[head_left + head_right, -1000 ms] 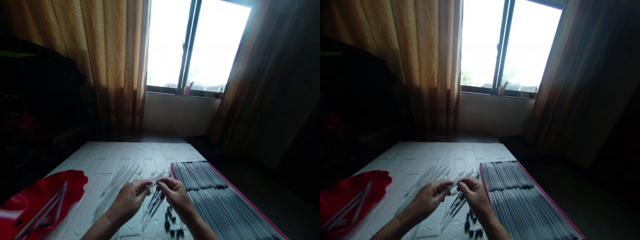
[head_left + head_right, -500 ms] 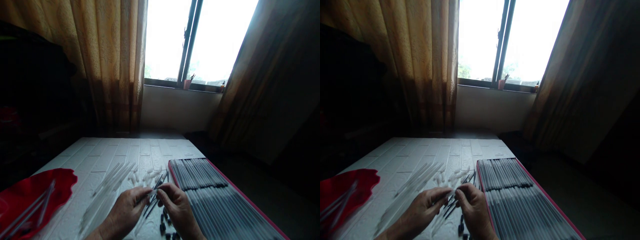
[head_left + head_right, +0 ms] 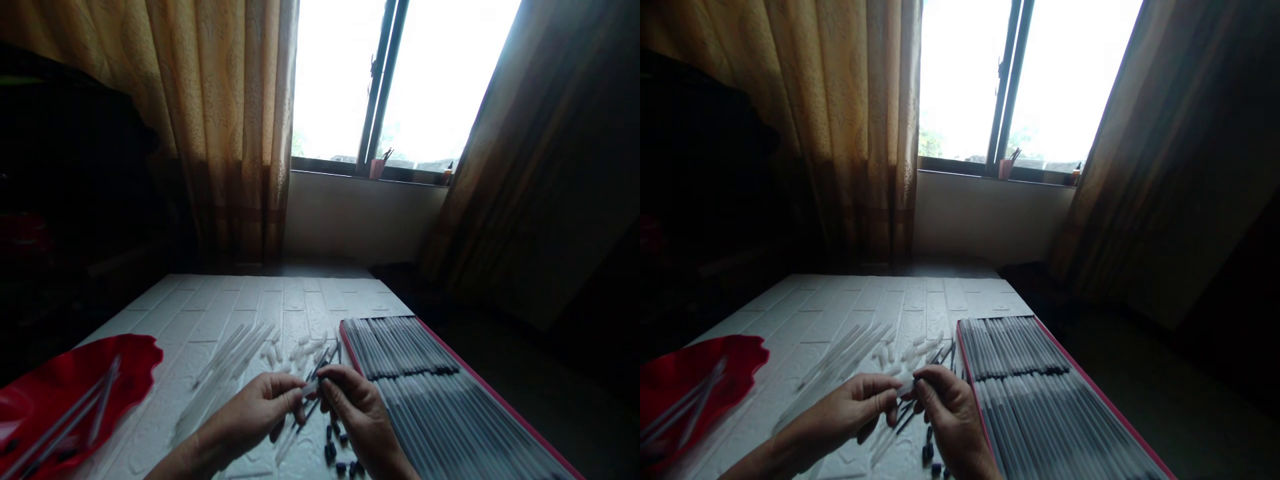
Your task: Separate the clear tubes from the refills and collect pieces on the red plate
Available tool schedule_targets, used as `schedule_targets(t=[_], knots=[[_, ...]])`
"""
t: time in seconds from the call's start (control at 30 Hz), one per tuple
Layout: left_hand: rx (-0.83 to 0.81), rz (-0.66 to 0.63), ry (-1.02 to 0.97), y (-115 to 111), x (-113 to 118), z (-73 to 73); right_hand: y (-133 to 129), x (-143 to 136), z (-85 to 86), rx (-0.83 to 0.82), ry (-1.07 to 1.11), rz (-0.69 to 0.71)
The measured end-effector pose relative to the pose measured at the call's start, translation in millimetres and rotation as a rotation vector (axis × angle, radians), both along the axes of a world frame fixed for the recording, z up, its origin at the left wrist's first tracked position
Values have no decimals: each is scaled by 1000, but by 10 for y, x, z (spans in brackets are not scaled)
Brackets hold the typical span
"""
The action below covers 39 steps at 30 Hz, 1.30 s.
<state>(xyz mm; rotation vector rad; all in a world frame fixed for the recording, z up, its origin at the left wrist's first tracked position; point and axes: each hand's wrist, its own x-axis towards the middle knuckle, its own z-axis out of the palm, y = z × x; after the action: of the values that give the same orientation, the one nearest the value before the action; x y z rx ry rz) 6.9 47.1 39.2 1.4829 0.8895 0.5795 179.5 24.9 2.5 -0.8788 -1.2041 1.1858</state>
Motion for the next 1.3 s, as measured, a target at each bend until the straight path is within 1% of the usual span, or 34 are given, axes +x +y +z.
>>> schedule_targets(t=[0.1,0.2,0.37,0.57,0.8,0.87,0.97,1.17,1.3], knots=[[-75,0,-2,-9,-3,44,-3,-5,-11,-10,32,7],[-110,5,-2,-20,-11,82,-3,-2,-14,6,43,-7],[-147,20,29,-17,-34,101,28,34,-26,84,88,-101],[-132,1,6,-27,-16,120,27,26,-58,18,45,-9],[-117,-3,21,-24,-28,106,11,34,-19,37,-3,4],[-112,-8,18,-18,-30,100,8,35,-12,84,-23,3],[-108,-11,21,-5,-28,79,3,41,-6,198,-98,-30],[-25,-31,65,15,-41,13,7,99,41,441,-419,-92],[48,-47,121,5,-49,12,14,133,82,494,-562,-99]])
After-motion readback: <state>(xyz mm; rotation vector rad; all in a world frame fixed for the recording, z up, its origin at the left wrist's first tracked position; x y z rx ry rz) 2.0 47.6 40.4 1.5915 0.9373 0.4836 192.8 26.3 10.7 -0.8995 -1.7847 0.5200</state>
